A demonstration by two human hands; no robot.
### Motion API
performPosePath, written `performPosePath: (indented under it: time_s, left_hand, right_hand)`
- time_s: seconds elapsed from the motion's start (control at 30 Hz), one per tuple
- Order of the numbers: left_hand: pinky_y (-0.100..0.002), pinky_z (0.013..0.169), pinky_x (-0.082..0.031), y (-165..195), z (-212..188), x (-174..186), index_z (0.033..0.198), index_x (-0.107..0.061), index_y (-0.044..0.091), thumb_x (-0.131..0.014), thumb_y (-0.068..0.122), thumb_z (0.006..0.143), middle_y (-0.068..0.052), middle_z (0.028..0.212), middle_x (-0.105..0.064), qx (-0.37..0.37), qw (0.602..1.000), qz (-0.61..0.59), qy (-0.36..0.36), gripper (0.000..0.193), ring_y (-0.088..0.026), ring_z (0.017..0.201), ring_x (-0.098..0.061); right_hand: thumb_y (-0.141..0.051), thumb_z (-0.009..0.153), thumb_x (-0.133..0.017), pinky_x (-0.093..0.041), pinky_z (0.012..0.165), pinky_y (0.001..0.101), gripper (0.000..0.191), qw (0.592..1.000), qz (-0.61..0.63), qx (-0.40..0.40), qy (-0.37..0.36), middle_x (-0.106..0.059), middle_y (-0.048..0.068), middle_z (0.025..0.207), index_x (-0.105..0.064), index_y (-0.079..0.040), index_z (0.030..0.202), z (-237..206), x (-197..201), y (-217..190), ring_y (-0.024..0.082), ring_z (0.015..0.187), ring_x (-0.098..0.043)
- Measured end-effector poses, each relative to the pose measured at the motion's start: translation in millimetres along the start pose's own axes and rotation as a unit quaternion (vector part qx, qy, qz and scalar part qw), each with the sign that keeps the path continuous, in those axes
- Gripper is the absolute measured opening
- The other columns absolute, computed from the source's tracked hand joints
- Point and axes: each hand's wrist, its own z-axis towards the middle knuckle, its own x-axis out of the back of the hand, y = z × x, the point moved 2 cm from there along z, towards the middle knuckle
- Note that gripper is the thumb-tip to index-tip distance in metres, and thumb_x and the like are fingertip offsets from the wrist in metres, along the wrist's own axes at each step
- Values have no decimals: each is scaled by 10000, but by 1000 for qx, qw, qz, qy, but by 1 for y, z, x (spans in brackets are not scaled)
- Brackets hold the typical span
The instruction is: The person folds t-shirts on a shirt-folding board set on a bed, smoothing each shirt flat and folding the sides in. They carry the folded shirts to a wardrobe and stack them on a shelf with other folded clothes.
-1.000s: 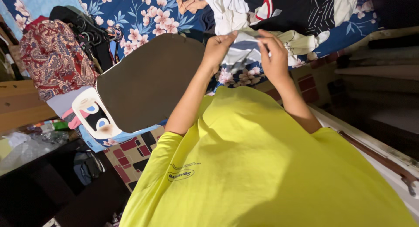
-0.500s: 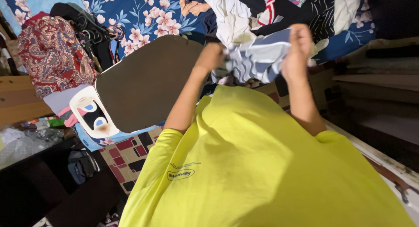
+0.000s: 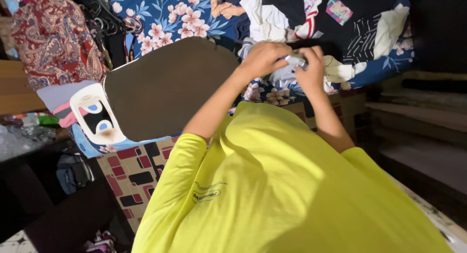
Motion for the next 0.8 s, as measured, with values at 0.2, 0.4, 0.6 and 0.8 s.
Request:
performPosePath:
  time_s: [0.2, 0.4, 0.6, 0.8]
  left_hand:
    - [-421, 677, -574, -78, -35, 32, 968, -707, 118, -653, 38, 864, -80, 997, -716, 26, 969, 235, -74, 141, -290, 875, -723]
    - [-444, 691, -566, -149, -68, 115, 945, -715, 148, -685, 33, 808, -80, 949, -707, 132, 934, 327, 58, 182, -303, 901, -712]
    - [-457, 795, -546, -179, -135, 243, 1127, -743, 139, -706, 32, 673, -145, 1055, -739, 159, 913, 256, 273, 467, -375, 954, -684]
    - [-454, 854, -537, -201, -268, 341, 1206, -728, 128, -691, -28, 811, -157, 1104, -736, 232, 866, 286, 338, 426, -385, 1024, -682]
  right_hand:
    - [68, 791, -731, -486, 843, 464, 160, 974, -190, 102, 75, -628, 126, 1033, -692, -37, 906, 11, 6, 37, 355, 972, -614]
    - [90, 800, -641, -466, 858, 473, 159, 979, -163, 108, 53, -626, 159, 1001, -669, -1, 928, 66, 3, 2, 399, 1007, -601]
    - [152, 757, -600, -442, 848, 474, 244, 952, -143, 231, 138, -636, 166, 1010, -642, -2, 943, 127, -11, -108, 393, 1017, -600]
    - [168, 704, -546, -414, 884, 461, 469, 920, -178, 324, 131, -674, 125, 1067, -734, -28, 1086, 118, -63, -190, 357, 993, -583]
